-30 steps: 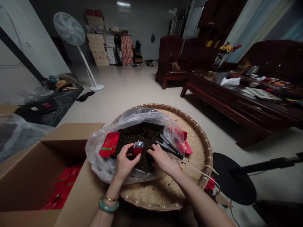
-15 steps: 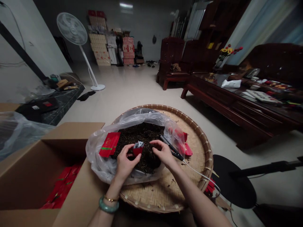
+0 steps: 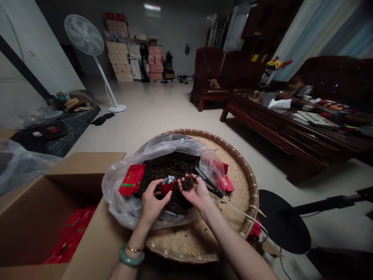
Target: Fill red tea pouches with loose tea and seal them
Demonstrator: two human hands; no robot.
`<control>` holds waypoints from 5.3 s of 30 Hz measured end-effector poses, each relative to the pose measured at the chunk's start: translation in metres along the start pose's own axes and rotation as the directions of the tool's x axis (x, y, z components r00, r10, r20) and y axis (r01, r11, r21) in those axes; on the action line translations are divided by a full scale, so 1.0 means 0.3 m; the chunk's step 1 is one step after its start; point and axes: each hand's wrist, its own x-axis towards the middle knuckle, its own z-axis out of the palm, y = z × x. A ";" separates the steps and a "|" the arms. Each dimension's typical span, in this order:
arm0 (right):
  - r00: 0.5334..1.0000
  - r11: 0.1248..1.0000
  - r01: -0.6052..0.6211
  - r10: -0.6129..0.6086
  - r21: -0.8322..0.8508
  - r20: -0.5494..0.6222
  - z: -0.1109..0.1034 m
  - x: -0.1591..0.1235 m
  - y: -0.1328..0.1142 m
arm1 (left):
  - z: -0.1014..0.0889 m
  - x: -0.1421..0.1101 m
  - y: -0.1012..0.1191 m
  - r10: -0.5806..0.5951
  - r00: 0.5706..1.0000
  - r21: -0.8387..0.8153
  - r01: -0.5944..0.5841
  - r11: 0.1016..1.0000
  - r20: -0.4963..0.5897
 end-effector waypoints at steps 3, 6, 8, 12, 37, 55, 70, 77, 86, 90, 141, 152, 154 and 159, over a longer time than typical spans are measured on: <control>1.000 0.998 -0.004 0.005 0.061 -0.005 0.002 0.004 0.004 | 0.003 0.000 -0.005 0.009 1.000 -0.003 -0.009 1.000 -0.004; 0.998 0.997 0.008 -0.013 0.083 0.060 -0.012 0.013 0.012 | 0.004 -0.001 -0.006 0.007 1.000 0.005 -0.007 1.000 -0.001; 0.996 0.995 0.034 -0.042 0.096 0.073 -0.021 0.020 0.017 | 0.005 -0.002 -0.005 0.005 1.000 0.008 -0.005 1.000 0.002; 0.999 0.993 0.043 -0.043 0.111 -0.005 -0.021 0.016 0.022 | 0.006 -0.004 -0.002 0.018 1.000 0.013 -0.018 1.000 0.012; 0.912 0.908 0.409 -0.410 -0.092 0.006 0.132 -0.093 0.000 | 0.036 -0.001 0.039 0.155 0.986 0.108 -0.161 0.981 0.061; 0.722 0.548 0.679 -0.620 -0.489 0.307 0.120 -0.067 0.044 | 0.061 0.010 0.060 0.108 0.990 0.113 -0.117 0.987 0.085; 0.734 0.032 0.650 -0.286 -0.759 0.616 0.089 -0.129 -0.027 | 0.058 0.004 0.041 0.100 0.991 0.103 -0.108 0.989 0.088; 0.699 -0.050 0.667 -0.303 -0.743 0.647 0.141 -0.158 -0.057 | 0.055 0.001 0.042 0.104 0.988 0.099 -0.115 0.988 0.111; 0.658 -0.114 0.707 -0.257 -0.698 0.708 0.147 -0.200 -0.043 | 0.054 0.001 0.039 0.085 0.991 0.105 -0.096 0.990 0.104; 0.645 -0.167 0.718 -0.207 -0.676 0.736 0.132 -0.181 -0.043 | 0.056 -0.001 0.037 0.082 0.991 0.097 -0.093 0.991 0.105; 0.453 -0.641 0.658 -0.082 -0.395 0.888 0.075 -0.147 -0.008 | 0.047 -0.014 0.037 0.079 0.993 0.079 -0.086 0.993 0.085; 0.367 -0.512 0.713 -0.310 -0.479 0.877 0.100 -0.142 -0.039 | 0.048 -0.014 0.044 0.084 0.993 0.096 -0.092 0.991 0.078; 0.400 -0.506 0.727 -0.237 -0.464 0.886 0.104 -0.148 -0.033 | 0.047 -0.014 0.044 0.089 0.993 0.095 -0.097 0.991 0.078; 0.433 -0.594 0.711 -0.052 -0.376 0.900 0.101 -0.172 -0.039 | 0.042 -0.014 0.041 0.102 0.991 0.078 -0.109 0.991 0.086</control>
